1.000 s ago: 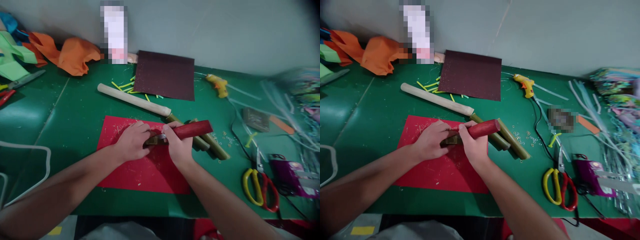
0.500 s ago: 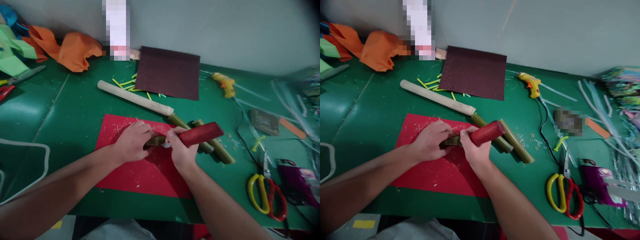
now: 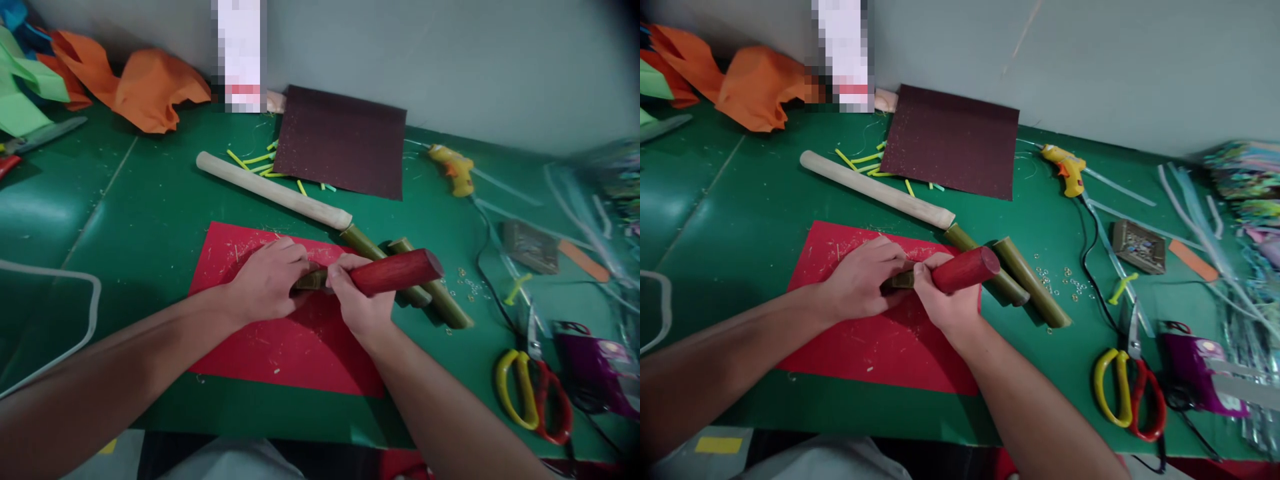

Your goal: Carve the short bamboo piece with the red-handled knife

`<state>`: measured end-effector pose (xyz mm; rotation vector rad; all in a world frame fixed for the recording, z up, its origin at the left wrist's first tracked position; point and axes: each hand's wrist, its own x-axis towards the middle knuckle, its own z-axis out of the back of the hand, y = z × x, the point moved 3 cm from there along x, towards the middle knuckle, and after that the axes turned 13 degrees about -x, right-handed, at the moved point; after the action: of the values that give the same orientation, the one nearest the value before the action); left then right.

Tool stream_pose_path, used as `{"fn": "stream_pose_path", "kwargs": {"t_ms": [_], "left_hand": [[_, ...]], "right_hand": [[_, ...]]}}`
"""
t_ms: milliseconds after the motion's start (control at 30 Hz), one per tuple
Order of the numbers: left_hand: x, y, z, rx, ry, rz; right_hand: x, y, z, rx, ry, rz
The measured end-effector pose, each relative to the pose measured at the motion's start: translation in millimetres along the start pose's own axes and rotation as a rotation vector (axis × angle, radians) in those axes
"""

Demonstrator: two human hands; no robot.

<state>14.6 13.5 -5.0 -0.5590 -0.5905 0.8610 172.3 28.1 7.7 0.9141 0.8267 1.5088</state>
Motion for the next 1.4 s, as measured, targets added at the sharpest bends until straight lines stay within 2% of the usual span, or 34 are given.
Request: {"fn": "stream_pose_path", "kwargs": {"t_ms": [267,400,567,767,1167,1400], "left_hand": [[1.1,1.5,0.2,-0.008,0.026,0.017],[1.6,1.5,2.0,-0.023,0.003,0.019],[-0.6,2.6,2.9,-0.024,-0.02,0.0],[0.7,2.0,3.0,-0.019,0.009,0.034],[1.1,1.8,3.4,-0.023,-0.018,-0.002],[-0.8,2.9,3.1,-0.024,0.002,0.002]], "right_hand": [[-1.8,-2.8,-0.9,-0.045,0.059,0.064],[-5.2,-5.7,-1.9,-0.004,-0.031,0.082],[-3.8,-2.9,-0.3,0.02,-0.069,0.094],[-2.1,-2.3,-0.6,0.0,0.038,0.075],[-1.3,-1.4,-3.5,0.024,0.077,0.077],[2.7,-1.0,-0.8,0.064,-0.056,0.003]]}}
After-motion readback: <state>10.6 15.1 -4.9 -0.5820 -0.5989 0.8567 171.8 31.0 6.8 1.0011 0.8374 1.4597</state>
